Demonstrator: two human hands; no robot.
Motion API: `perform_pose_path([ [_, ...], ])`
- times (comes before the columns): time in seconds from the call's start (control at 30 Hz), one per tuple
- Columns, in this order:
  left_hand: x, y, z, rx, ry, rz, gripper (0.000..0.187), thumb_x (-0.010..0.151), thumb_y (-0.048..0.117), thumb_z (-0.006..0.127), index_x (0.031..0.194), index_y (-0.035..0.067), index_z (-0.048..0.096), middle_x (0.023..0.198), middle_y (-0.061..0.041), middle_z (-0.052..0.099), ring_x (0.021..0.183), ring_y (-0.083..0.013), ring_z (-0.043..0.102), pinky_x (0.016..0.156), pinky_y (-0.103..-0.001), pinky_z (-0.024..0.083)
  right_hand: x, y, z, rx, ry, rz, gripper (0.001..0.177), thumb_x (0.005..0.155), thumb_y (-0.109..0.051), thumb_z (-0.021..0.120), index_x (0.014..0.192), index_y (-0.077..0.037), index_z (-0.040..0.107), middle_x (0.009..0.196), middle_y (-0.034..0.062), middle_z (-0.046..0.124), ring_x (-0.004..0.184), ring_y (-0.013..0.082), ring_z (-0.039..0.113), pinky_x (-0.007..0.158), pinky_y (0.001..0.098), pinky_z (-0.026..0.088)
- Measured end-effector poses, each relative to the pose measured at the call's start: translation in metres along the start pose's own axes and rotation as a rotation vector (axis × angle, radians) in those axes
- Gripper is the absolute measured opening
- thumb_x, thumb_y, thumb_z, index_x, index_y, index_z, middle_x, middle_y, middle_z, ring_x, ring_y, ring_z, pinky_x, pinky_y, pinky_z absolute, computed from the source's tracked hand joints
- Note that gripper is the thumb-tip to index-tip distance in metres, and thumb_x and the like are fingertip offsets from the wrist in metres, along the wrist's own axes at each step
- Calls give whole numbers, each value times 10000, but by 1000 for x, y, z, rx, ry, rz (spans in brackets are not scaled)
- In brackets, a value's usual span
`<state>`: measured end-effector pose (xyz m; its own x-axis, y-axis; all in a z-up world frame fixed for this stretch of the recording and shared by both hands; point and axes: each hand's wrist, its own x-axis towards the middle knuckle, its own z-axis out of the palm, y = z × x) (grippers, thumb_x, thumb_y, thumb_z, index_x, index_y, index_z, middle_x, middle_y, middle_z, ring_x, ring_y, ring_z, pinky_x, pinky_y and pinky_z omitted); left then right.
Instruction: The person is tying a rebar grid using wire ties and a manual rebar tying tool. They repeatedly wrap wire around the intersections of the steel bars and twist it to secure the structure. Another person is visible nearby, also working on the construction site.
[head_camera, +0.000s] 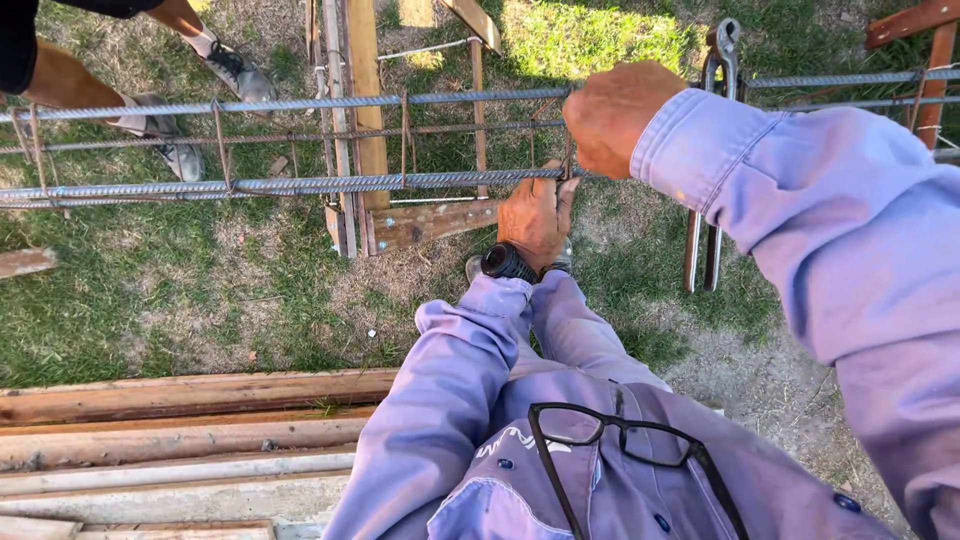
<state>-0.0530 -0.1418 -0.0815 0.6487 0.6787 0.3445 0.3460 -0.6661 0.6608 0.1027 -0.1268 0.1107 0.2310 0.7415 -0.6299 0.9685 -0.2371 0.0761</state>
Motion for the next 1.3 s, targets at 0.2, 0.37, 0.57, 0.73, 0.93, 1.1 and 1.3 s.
perform_pose_path([
  [0.2, 1, -17, 2, 23, -39, 105, 313, 957, 408, 607, 1150, 165, 650, 801, -72, 657, 693, -320, 719, 553, -461, 591, -5, -3, 38, 114, 2, 35, 237, 971, -327, 509, 799, -178, 575, 602, 69, 619, 590, 314, 702, 668, 530, 627],
  [0.37, 3, -38, 15, 44, -114, 198, 250, 929, 405, 617, 1058, 192, 644, 778, -46, 642, 653, -303, 711, 537, -456, 584, -39, -24, 77, 198, 180, 4, 147, 898, -267, 551, 808, -155, 580, 649, 137, 670, 640, 372, 721, 627, 508, 583],
  [0.57, 15, -35, 5, 44, -218, 231, 268, 989, 418, 523, 1023, 175, 630, 760, -44, 653, 634, -277, 721, 543, -416, 591, -66, -33, 84, 347, 226, 54, 148, 959, -208, 422, 892, -146, 539, 643, 114, 672, 675, 341, 732, 688, 498, 588],
  [0.73, 25, -40, 4, -17, -286, 232, 284, 984, 456, 503, 1031, 198, 612, 781, -70, 653, 667, -316, 719, 546, -446, 585, -47, -28, 119, 187, 310, 55, 72, 954, -167, 464, 899, -166, 512, 641, 67, 667, 649, 286, 729, 644, 462, 582],
  [0.93, 38, -29, -27, -124, -286, 335, 293, 934, 458, 554, 1004, 178, 602, 779, -85, 647, 692, -316, 719, 560, -418, 587, -36, -19, 144, -91, 576, 5, 23, 839, -256, 578, 839, -242, 559, 719, 0, 684, 657, 194, 721, 571, 383, 577],
  [1.1, 43, -19, -35, -114, -221, 354, 365, 978, 511, 529, 983, 158, 621, 745, -78, 620, 668, -284, 707, 568, -370, 575, -36, -9, 153, -125, 662, -17, 42, 804, -262, 598, 809, -262, 557, 674, -39, 647, 613, 160, 688, 548, 326, 556],
  [1.3, 37, -6, -32, -106, -70, 227, 398, 941, 561, 568, 821, 188, 634, 663, -28, 629, 574, -245, 685, 483, -360, 538, -76, 0, 100, 79, 699, -49, 172, 977, -302, 541, 835, -210, 573, 683, 43, 587, 673, 260, 682, 552, 396, 539],
])
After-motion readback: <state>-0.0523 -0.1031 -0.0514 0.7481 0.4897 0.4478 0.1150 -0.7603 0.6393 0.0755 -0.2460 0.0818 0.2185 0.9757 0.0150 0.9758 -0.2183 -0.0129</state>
